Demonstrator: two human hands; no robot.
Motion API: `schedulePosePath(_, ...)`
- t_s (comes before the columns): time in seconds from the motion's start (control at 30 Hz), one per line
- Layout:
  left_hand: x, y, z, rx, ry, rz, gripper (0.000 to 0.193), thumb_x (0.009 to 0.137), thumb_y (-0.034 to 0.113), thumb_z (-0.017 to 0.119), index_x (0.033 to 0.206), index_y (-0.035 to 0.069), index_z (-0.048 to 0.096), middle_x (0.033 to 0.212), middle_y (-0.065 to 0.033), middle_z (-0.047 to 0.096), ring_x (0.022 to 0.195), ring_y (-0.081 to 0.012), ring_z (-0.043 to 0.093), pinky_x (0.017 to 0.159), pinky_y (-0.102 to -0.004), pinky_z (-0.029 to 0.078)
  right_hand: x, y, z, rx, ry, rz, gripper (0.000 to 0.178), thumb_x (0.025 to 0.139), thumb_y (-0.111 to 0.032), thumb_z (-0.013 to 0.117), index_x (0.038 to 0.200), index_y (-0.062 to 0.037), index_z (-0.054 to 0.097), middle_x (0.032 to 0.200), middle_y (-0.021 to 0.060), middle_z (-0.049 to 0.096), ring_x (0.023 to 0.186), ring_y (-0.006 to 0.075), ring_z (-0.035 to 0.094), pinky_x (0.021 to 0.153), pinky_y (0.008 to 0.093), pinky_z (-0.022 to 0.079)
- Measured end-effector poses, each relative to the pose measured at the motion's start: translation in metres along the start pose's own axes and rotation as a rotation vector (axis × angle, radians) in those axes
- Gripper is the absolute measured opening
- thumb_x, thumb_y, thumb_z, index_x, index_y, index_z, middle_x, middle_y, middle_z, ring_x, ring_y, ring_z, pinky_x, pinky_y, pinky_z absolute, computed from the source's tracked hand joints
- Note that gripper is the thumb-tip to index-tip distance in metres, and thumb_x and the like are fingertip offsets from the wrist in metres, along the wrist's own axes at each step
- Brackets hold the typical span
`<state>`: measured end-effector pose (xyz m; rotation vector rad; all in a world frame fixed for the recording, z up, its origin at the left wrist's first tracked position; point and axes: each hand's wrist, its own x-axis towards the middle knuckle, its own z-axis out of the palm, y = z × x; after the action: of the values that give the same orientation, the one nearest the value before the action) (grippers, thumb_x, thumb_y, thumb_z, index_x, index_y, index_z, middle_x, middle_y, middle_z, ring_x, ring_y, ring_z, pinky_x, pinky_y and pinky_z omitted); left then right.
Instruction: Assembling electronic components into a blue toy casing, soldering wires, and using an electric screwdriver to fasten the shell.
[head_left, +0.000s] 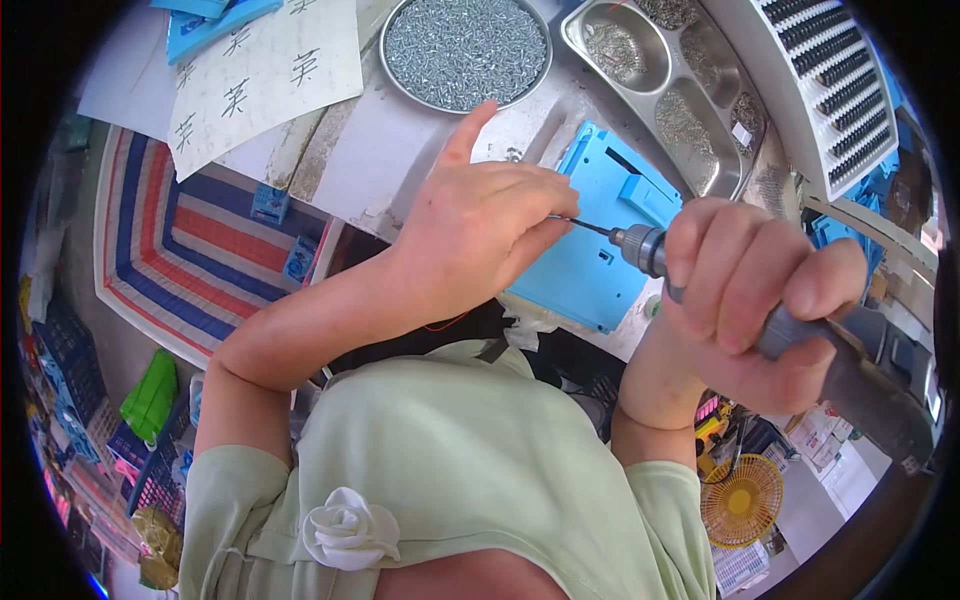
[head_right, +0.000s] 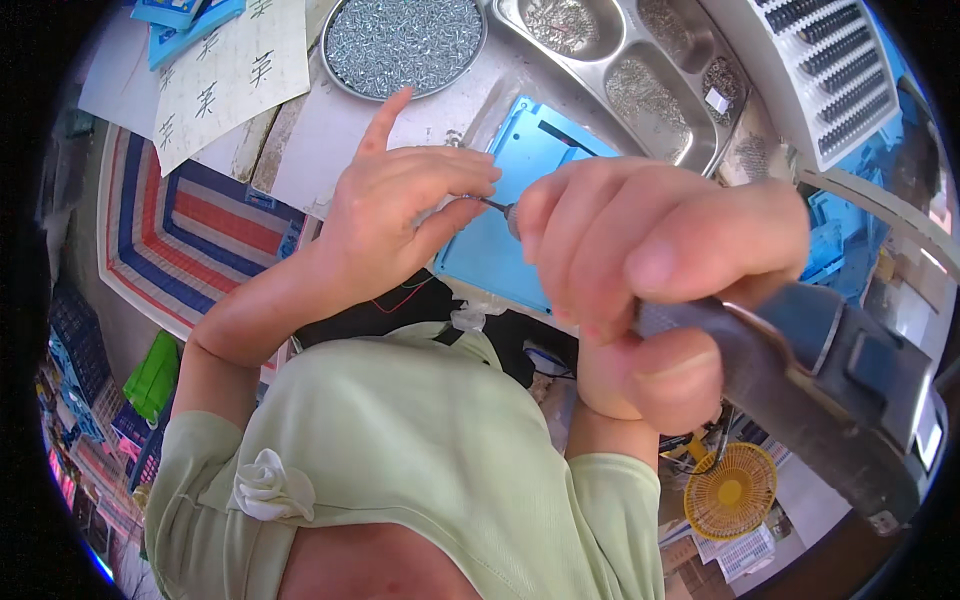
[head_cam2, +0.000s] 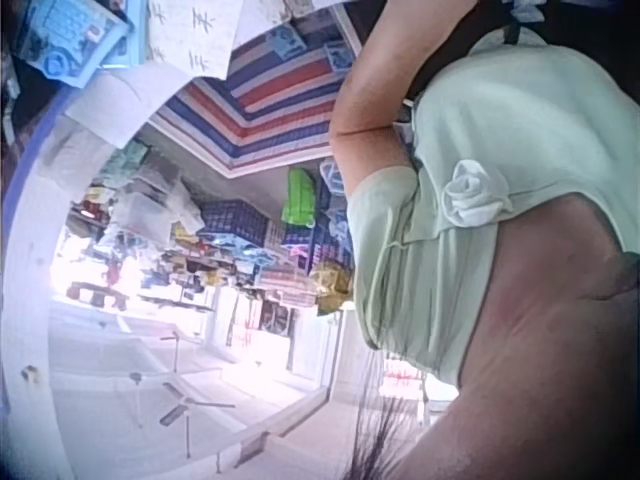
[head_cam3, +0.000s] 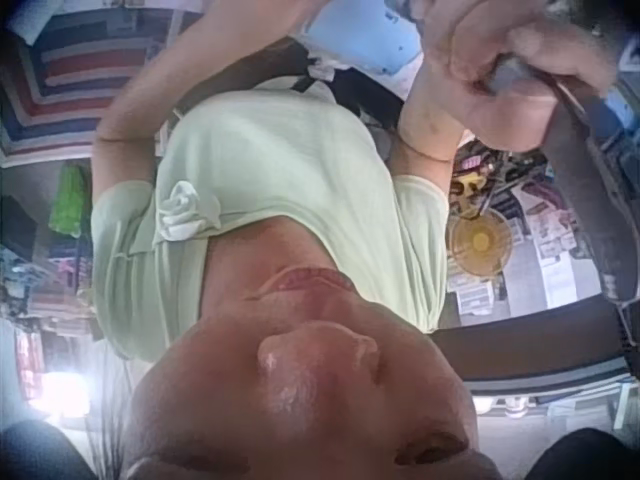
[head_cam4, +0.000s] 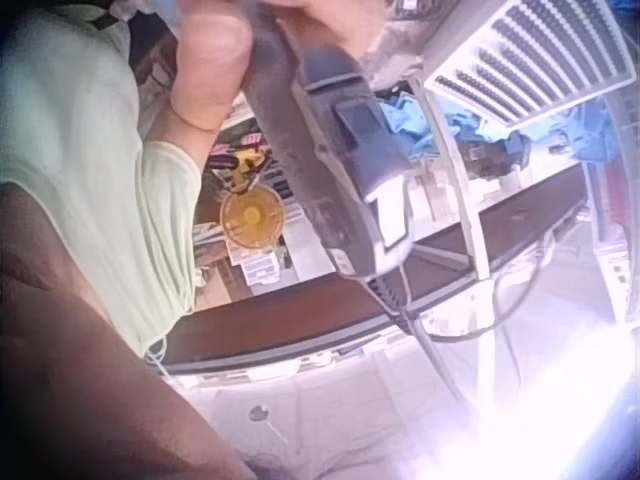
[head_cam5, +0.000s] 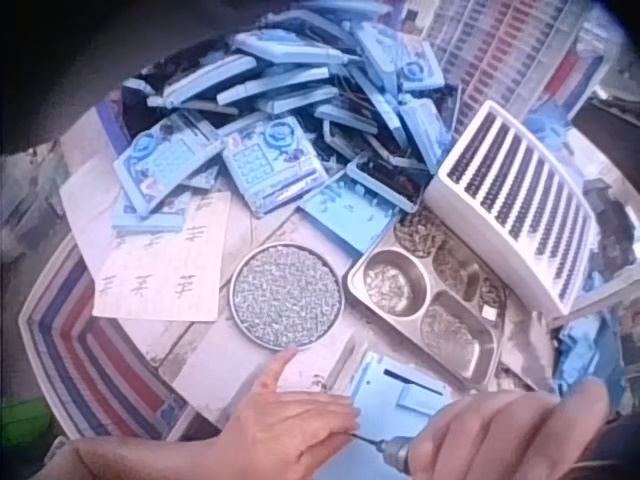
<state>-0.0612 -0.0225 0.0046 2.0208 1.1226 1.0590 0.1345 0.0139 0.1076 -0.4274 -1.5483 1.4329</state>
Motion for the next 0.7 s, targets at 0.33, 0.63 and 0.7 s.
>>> schedulePosePath(0.33,0.002,0.007,-0.007,0.154,-0.018,0.123,0.018,0.077,0.008,0.081,0.092,0.011,0.071,0.091,-0.0018,0.074,0.093,-0.0221,0.073,0.117,-0.0566,0.029,-0.010,0.008,0.008,0.023,0.016,-0.006,0.024,0.103,-0.035,0.052,0.111,-0.0127,0.050,0.069,-0.0038,0.051,0.055,0.0097,0.047,0.066,0.0320,0.041)
schedulePosePath(0.63,0.049,-0.078,-0.051,0.748,0.161,0.147,0.012,0.082,0.019,0.072,0.074,0.010,0.072,0.080,-0.0072,0.063,0.088,-0.0287,0.061,0.088,-0.0473,0.044,-0.027,0.022,0.034,0.153,0.180,0.090,0.031,0.092,-0.022,0.074,0.104,-0.0061,0.050,0.074,0.0043,0.055,0.060,0.0151,0.049,0.060,0.0347,0.042)
schedulePosePath(0.7,0.050,-0.073,-0.052,0.593,0.132,0.092,0.011,0.081,0.020,0.072,0.075,0.011,0.072,0.085,-0.0064,0.064,0.094,-0.0271,0.060,0.092,-0.0487,0.040,-0.030,0.024,0.037,0.139,0.194,0.113,0.031,0.090,-0.015,0.077,0.103,-0.0048,0.050,0.078,0.0061,0.057,0.063,0.0160,0.051,0.061,0.0361,0.043)
